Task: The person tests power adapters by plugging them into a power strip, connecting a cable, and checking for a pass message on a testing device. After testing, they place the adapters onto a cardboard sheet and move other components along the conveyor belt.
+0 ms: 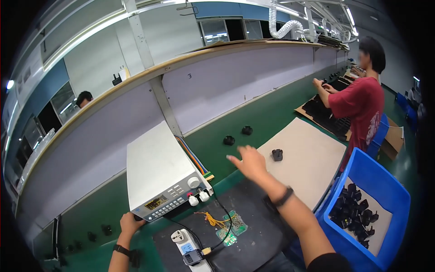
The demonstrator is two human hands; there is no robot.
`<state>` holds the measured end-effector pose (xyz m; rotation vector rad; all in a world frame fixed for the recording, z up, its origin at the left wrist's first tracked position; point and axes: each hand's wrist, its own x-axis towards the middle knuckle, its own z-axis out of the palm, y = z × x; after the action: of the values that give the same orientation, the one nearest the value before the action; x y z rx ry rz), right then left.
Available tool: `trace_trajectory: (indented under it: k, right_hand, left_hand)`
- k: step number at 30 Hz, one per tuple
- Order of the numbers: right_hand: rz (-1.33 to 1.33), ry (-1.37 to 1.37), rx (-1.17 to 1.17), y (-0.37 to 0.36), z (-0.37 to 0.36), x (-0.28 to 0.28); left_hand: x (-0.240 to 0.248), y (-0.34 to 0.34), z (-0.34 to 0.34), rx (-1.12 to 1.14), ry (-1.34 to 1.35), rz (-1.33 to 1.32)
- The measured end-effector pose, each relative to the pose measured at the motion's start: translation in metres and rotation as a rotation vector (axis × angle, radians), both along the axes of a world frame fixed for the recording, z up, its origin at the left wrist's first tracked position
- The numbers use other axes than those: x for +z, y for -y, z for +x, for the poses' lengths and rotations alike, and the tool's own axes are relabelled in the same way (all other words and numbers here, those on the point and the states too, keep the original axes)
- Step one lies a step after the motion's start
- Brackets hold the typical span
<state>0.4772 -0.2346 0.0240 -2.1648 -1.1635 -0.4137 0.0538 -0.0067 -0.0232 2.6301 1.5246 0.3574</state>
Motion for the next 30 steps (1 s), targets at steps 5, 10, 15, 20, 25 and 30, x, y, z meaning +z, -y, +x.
trace_trajectory:
  k: [5, 10, 15, 20, 25, 30]
  right_hand:
    - [-0.347, -0.059, -0.072, -0.128, 0.090, -0.061]
    - [-0.378, -0.102, -0.127, -0.175, 0.112, -0.093]
    - [-0.332, -0.233, -0.089, -0.175, 0.109, -0.094]
    - [0.288, -0.269, 0.042, -0.097, 0.079, -0.024]
    - [0.402, -0.944, 0.688, 0.034, -0.051, 0.055]
    - [-0.091, -1.509, 1.158, 0.074, -0.136, 0.030]
  left_hand:
    - [-0.014, -0.001, -0.033, -0.204, 0.162, 0.223]
    - [0.035, 0.092, -0.037, -0.238, 0.268, 0.256]
    - [0.074, 0.148, -0.007, -0.311, 0.175, 0.144]
    - [0.093, 0.168, -0.003, -0.341, 0.253, 0.212]
    - [0.102, 0.196, 0.007, -0.654, 0.269, 0.474]
    - [0.132, 0.209, 0.068, -0.949, 0.233, 0.499]
